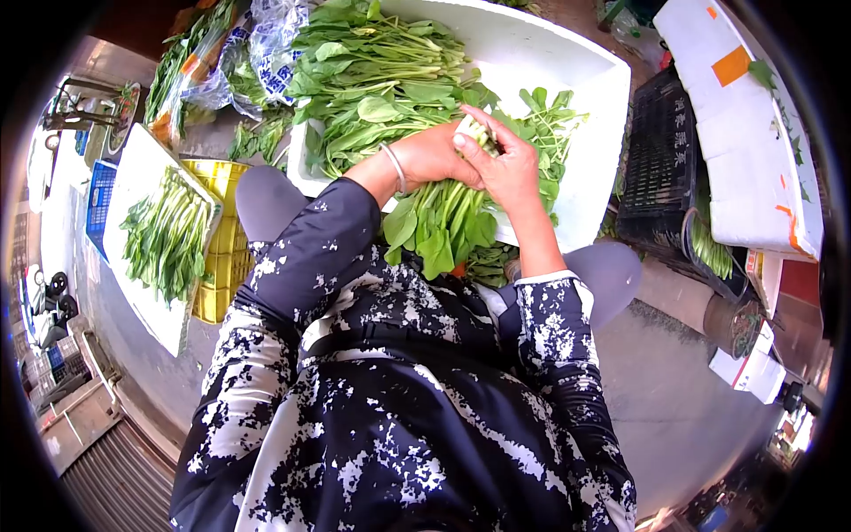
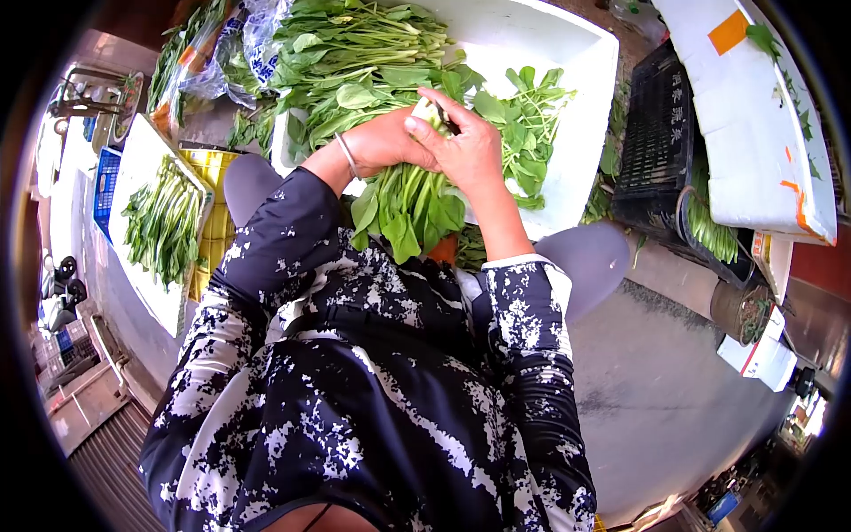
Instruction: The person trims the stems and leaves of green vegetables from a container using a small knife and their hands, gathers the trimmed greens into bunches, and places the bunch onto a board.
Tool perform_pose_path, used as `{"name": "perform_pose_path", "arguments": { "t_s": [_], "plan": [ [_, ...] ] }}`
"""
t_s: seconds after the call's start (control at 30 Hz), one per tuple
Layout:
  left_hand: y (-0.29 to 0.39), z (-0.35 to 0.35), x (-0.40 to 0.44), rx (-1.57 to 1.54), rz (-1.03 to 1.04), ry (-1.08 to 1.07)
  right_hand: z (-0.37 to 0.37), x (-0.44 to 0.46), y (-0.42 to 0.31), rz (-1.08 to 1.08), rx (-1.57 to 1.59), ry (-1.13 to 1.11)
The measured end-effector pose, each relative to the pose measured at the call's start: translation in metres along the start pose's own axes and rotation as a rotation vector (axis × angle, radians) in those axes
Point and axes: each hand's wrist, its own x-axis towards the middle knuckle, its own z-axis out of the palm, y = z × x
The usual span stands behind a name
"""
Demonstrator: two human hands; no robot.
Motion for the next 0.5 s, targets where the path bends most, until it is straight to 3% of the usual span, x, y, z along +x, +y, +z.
{"name": "perform_pose_path", "arguments": {
  "t_s": [0.07,0.27,0.37,0.5],
  "plan": [
    [0.003,-0.001,-0.002,-0.024,-0.111,-0.078,0.000,-0.001,0.006,0.072,0.202,-0.012],
    [0.006,-0.001,-0.005,-0.112,-0.012,-0.051,-0.006,0.002,0.003,0.183,0.335,-0.011],
    [-0.008,-0.013,0.002,-0.179,-0.141,-0.171,-0.007,0.005,-0.002,0.194,0.251,0.008],
    [0.005,-0.005,-0.009,-0.216,-0.005,-0.145,-0.013,0.011,-0.014,0.224,-0.018,0.024]
  ]
}}
